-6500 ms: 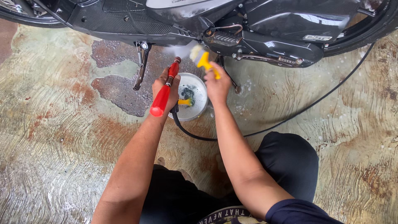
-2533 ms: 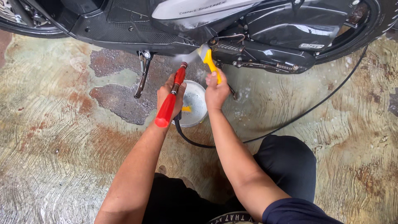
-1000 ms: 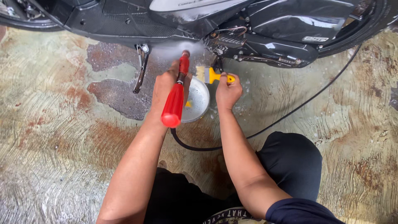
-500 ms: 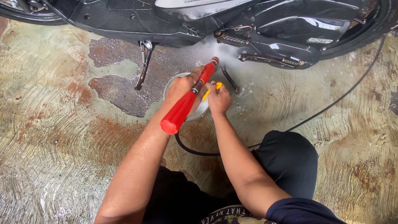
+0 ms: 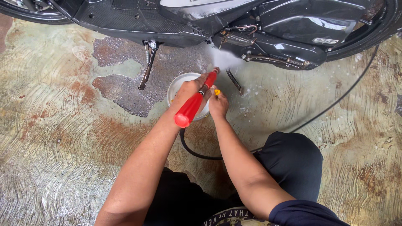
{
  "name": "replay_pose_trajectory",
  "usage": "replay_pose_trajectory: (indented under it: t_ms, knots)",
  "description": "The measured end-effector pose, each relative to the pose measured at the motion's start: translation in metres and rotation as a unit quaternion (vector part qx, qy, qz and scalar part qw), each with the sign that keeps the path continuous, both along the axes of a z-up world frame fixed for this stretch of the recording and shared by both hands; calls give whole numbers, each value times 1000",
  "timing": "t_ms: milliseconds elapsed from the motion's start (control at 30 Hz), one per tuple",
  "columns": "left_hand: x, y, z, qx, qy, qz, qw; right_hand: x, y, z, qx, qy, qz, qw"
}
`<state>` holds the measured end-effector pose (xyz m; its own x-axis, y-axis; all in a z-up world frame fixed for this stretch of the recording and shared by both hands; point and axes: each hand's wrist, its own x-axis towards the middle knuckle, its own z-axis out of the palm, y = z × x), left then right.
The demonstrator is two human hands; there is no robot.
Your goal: The person washes a silver Honda motorcycle using a red pressure washer and a yellow brush. They scrub the engine, footrest, and front wheel areas while rinsing with water from a bucket.
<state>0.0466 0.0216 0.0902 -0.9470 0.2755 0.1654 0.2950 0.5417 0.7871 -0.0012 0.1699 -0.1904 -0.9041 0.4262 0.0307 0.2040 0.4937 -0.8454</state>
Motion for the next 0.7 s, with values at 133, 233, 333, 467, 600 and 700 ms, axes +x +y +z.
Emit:
replay_pose_trajectory:
  t_ms: [133,233,333,467,600,700]
  knots:
    - [-6,4,-15,-8,-1,-69,998,-1,3,3,-2,-45,34,998]
    - [-10,3,-20,-32,-51,-71,996,0,4,10,-56,-34,31,997]
    - [-11,-3,-19,-39,-37,-42,998,3,1,17,-9,-64,23,998]
    - [-12,-4,-16,-67,-39,10,997,2,-2,27,-26,-14,26,999]
    - [-11,-2,-17,-65,-69,37,995,5,-2,28,-24,-36,12,999]
    - [-13,-5,-17,-12,11,-21,1000,2,-1,19,-28,-25,21,999]
